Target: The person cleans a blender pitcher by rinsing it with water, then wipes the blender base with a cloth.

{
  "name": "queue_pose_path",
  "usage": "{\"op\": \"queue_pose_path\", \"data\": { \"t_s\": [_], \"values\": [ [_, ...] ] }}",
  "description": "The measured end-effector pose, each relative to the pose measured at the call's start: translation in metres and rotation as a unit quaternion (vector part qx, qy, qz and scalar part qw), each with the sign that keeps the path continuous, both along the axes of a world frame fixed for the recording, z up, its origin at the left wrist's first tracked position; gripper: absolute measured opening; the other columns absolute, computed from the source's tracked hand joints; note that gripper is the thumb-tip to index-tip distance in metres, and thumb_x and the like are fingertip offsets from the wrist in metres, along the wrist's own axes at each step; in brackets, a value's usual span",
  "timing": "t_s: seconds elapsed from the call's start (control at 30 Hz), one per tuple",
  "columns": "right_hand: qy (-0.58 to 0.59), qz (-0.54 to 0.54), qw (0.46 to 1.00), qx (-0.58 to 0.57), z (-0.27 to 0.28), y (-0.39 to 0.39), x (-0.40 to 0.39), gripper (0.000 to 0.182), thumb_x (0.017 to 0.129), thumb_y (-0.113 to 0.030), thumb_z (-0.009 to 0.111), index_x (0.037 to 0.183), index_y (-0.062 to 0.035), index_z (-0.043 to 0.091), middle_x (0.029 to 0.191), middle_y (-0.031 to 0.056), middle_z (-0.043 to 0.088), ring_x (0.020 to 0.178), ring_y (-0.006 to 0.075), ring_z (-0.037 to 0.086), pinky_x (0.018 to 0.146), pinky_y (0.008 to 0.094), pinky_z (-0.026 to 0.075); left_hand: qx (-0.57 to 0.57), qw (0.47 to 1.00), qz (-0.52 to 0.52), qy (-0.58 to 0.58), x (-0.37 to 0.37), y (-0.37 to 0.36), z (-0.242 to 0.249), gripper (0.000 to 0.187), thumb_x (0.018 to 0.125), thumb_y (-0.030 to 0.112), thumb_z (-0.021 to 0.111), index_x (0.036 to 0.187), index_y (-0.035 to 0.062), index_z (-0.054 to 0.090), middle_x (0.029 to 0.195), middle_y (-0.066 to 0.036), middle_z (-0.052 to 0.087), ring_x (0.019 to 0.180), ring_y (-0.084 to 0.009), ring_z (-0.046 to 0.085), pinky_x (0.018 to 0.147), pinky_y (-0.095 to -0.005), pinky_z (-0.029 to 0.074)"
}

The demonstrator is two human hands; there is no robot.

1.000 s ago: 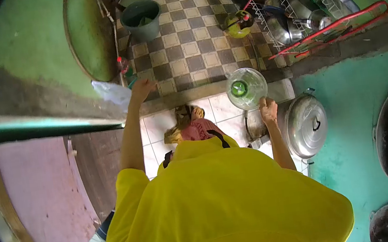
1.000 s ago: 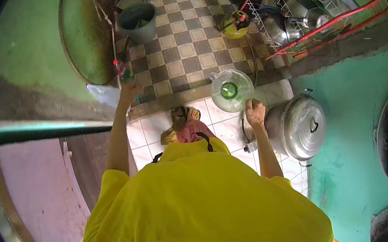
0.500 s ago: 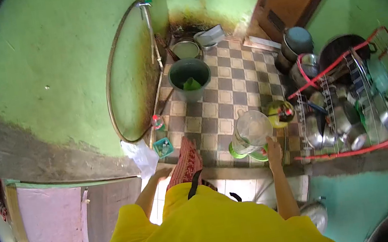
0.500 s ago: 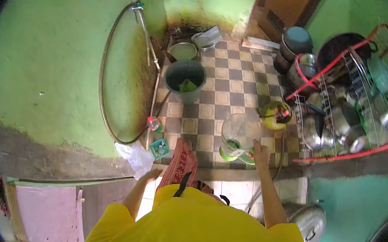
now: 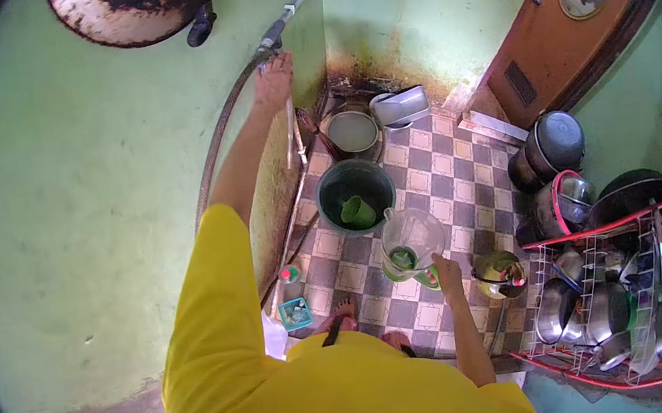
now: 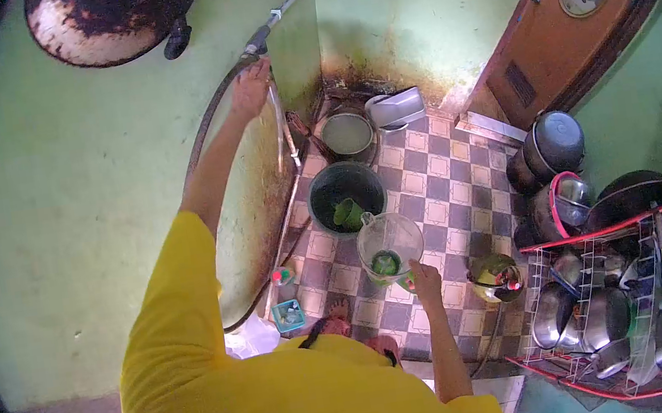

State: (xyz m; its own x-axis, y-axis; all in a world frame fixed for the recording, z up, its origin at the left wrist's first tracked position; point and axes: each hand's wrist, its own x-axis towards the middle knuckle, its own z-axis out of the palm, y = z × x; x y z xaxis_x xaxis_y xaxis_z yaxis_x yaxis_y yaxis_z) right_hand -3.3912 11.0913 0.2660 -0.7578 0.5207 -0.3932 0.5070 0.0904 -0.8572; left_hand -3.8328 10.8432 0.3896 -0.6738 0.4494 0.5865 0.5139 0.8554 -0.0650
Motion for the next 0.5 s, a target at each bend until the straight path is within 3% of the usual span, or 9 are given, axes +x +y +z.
{"op": "queue_pose_path", "data": {
  "t_s": [0.07, 0.13, 0.23, 0.3, 0.33, 0.4, 0.43, 0.5],
  "values": [
    [-0.006, -0.003, 1.0, -0.005, -0.003, 0.008, -0.017, 0.045, 0.078, -0.04, 0.046, 0.062, 0.0016, 0.057, 0.051, 0.0068, 0.053, 0.044, 0.0117, 0.049, 0.045, 0.0241, 0.04, -0.016, 0.998, -0.029, -0.048, -0.065, -0.009, -0.022, 0.043, 0.076, 0.018, 0.048, 0.117, 0.011, 0.039, 0.116, -0.009, 0.043, 0.104, -0.0275, 0.043, 0.084, -0.0414, 0.038],
    [-0.036, 0.018, 0.999, 0.005, -0.003, 0.022, -0.035, 0.046, 0.078, -0.041, 0.046, 0.06, 0.0013, 0.056, 0.051, 0.0068, 0.053, 0.044, 0.0121, 0.049, 0.044, 0.026, 0.04, -0.085, 0.988, -0.014, -0.132, -0.062, -0.003, 0.004, 0.037, 0.077, 0.024, 0.049, 0.113, 0.0136, 0.045, 0.109, -0.012, 0.049, 0.091, -0.0291, 0.052, 0.077, -0.0357, 0.043],
    [-0.061, 0.071, 0.995, 0.027, 0.001, 0.035, -0.073, 0.047, 0.076, -0.042, 0.047, 0.059, 0.0008, 0.055, 0.05, 0.0069, 0.052, 0.044, 0.013, 0.049, 0.043, 0.0287, 0.04, -0.083, 0.972, -0.062, -0.212, -0.092, -0.003, 0.004, 0.025, 0.075, 0.025, 0.052, 0.097, 0.0131, 0.057, 0.093, -0.011, 0.057, 0.08, -0.0284, 0.056, 0.071, -0.0371, 0.045],
    [-0.061, 0.126, 0.989, 0.053, -0.014, 0.047, -0.11, 0.045, 0.075, -0.041, 0.049, 0.058, 0.0004, 0.054, 0.049, 0.0066, 0.051, 0.043, 0.0132, 0.049, 0.042, 0.0295, 0.039, -0.045, 0.97, -0.126, -0.204, -0.111, -0.008, -0.006, 0.022, 0.074, 0.027, 0.054, 0.088, 0.0118, 0.06, 0.084, -0.01, 0.059, 0.079, -0.0268, 0.056, 0.07, -0.0367, 0.044],
    [0.004, 0.165, 0.982, 0.088, -0.029, 0.051, -0.131, 0.045, 0.075, -0.041, 0.05, 0.057, 0.0004, 0.054, 0.047, 0.0066, 0.05, 0.043, 0.0136, 0.049, 0.043, 0.0299, 0.039, -0.024, 0.968, -0.155, -0.198, -0.115, -0.012, -0.009, 0.021, 0.073, 0.028, 0.055, 0.084, 0.0111, 0.062, 0.079, -0.01, 0.06, 0.078, -0.026, 0.056, 0.07, -0.0365, 0.044],
    [0.015, 0.199, 0.976, 0.082, -0.033, 0.05, -0.183, 0.044, 0.073, -0.04, 0.052, 0.056, 0.0002, 0.054, 0.047, 0.0081, 0.05, 0.045, 0.0165, 0.052, 0.045, 0.0317, 0.04, -0.034, 0.978, -0.072, -0.192, -0.103, -0.004, 0.001, 0.021, 0.073, 0.029, 0.055, 0.084, 0.0122, 0.062, 0.08, -0.01, 0.06, 0.077, -0.0258, 0.057, 0.069, -0.0357, 0.045],
    [-0.042, 0.193, 0.979, 0.046, -0.026, 0.046, -0.213, 0.043, 0.073, -0.039, 0.052, 0.056, 0.0001, 0.055, 0.048, 0.0096, 0.052, 0.046, 0.0191, 0.053, 0.045, 0.0332, 0.04, -0.036, 0.982, -0.028, -0.185, -0.098, 0.003, 0.005, 0.021, 0.073, 0.029, 0.055, 0.084, 0.0127, 0.062, 0.081, -0.01, 0.06, 0.076, -0.0256, 0.057, 0.068, -0.0354, 0.045],
    [-0.004, 0.261, 0.959, 0.113, -0.021, 0.039, -0.276, 0.044, 0.073, -0.04, 0.053, 0.054, -0.0003, 0.055, 0.055, 0.0138, 0.056, 0.05, 0.0253, 0.055, 0.047, 0.0356, 0.041, 0.003, 0.982, 0.047, -0.185, -0.094, 0.011, 0.004, 0.019, 0.073, 0.03, 0.055, 0.082, 0.0157, 0.063, 0.078, -0.01, 0.06, 0.072, -0.0258, 0.057, 0.065, -0.035, 0.046]
  ]
}}
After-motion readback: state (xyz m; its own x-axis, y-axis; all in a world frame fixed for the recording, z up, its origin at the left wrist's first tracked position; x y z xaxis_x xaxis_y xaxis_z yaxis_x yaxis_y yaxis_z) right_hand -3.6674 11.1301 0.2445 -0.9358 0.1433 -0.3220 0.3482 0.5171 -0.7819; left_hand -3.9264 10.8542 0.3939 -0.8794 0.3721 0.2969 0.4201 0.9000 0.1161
